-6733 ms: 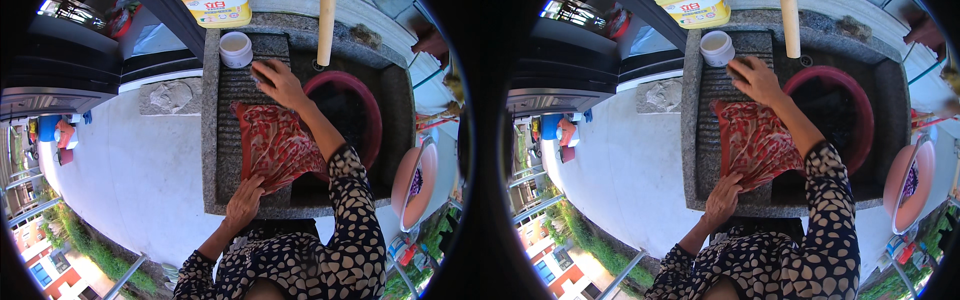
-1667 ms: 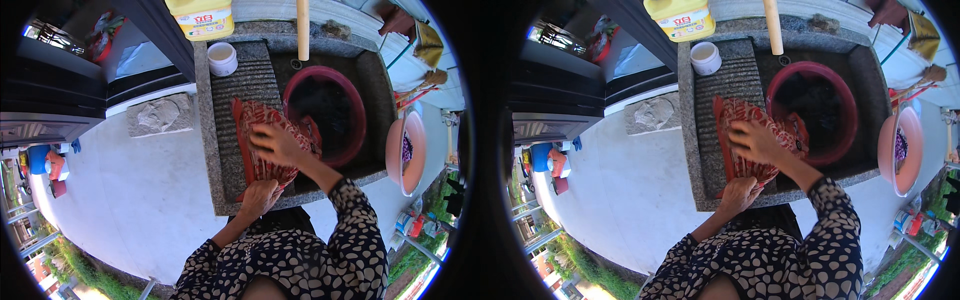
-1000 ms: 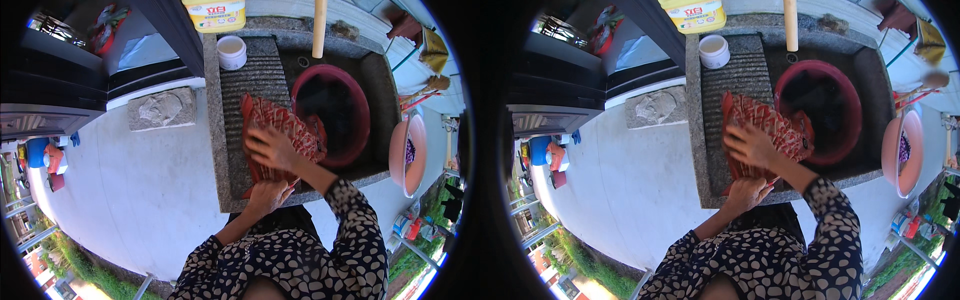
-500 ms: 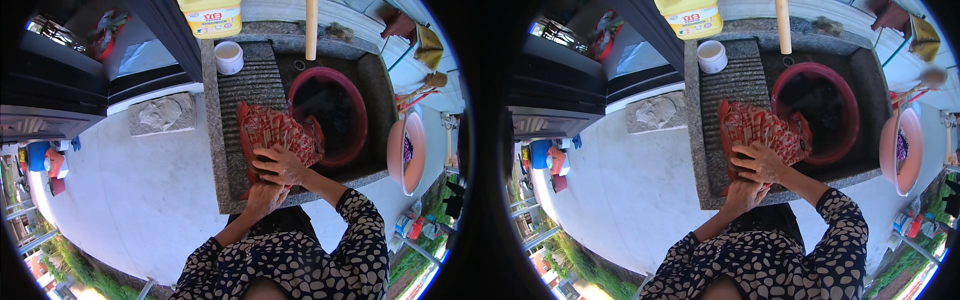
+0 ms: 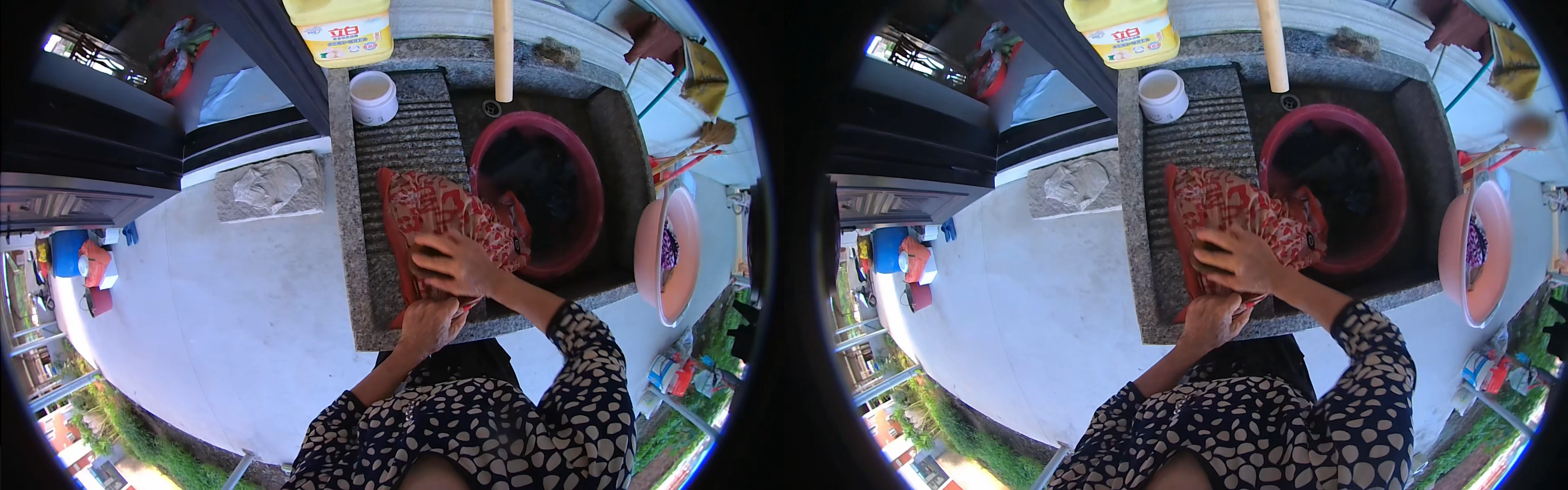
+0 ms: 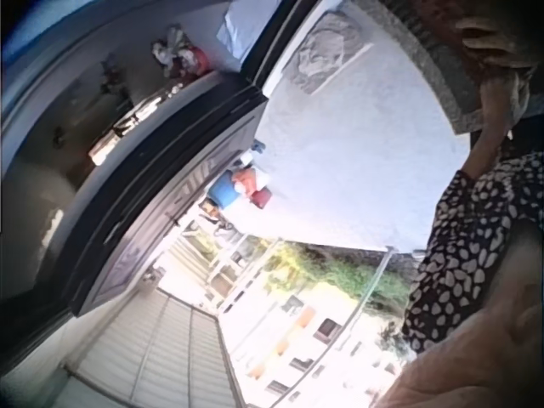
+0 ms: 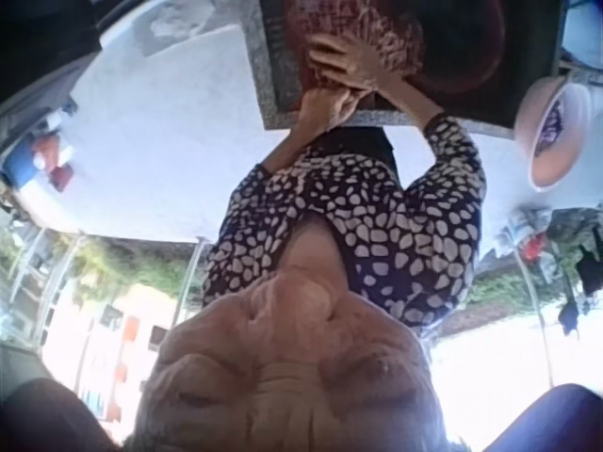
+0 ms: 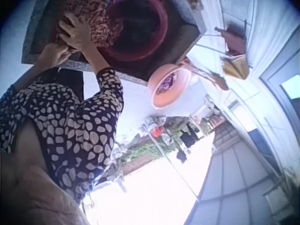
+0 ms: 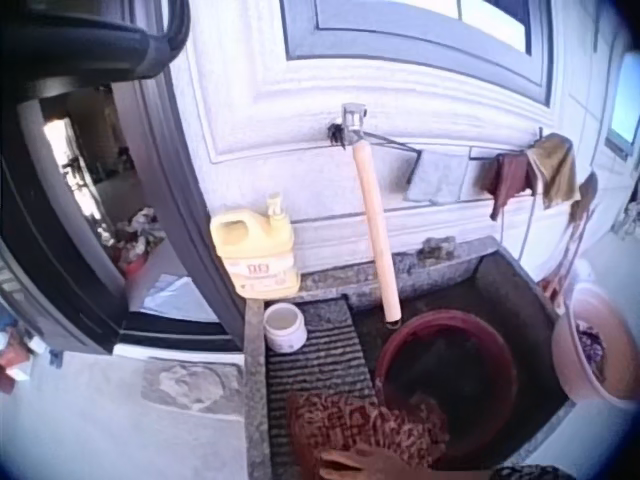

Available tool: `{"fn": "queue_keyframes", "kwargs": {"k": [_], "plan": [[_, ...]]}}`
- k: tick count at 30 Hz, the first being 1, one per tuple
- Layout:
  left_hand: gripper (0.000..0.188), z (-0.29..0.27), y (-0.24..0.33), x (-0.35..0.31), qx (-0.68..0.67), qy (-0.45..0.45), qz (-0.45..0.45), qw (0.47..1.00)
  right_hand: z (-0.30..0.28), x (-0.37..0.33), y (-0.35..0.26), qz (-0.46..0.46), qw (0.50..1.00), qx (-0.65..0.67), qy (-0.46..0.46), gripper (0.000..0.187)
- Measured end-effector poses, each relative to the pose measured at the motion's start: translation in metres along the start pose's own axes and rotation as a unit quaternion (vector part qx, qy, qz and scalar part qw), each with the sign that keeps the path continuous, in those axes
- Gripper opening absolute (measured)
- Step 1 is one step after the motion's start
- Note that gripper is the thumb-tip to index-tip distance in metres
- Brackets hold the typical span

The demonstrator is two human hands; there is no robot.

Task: The person washes a purple patterned cloth by hand in a red basin filled with water. They then scrub a red patterned cloth on a stone washboard using a brush and a bar of soap. The person repeatedly scrubs, rinses, and wrings the red cloth throughout the video.

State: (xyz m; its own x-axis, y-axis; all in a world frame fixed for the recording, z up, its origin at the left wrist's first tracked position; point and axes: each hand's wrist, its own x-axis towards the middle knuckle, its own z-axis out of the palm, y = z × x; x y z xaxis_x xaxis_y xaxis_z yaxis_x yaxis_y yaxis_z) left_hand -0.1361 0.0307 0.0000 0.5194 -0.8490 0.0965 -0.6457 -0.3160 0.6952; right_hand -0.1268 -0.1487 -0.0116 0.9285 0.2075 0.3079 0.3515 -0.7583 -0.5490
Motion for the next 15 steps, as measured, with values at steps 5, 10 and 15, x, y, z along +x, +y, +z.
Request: {"fn": "queue_keyframes", "kwargs": {"k": [5, 10, 15], "plan": [[0.032, 0.001, 0.008, 0.002, -0.031, -0.046, -0.011, 0.998, 0.013, 0.029, 0.044, 0.006, 0.992, -0.105, 0.072, 0.047], [0.032, -0.003, 0.009, 0.006, -0.031, -0.056, -0.010, 0.998, 0.019, 0.093, 0.087, 0.229, 0.969, -0.069, 0.066, 0.041], [0.034, -0.006, 0.008, 0.008, -0.036, -0.025, -0.014, 0.999, 0.004, 0.050, 0.049, 0.076, 0.996, 0.036, 0.034, 0.043]]}}
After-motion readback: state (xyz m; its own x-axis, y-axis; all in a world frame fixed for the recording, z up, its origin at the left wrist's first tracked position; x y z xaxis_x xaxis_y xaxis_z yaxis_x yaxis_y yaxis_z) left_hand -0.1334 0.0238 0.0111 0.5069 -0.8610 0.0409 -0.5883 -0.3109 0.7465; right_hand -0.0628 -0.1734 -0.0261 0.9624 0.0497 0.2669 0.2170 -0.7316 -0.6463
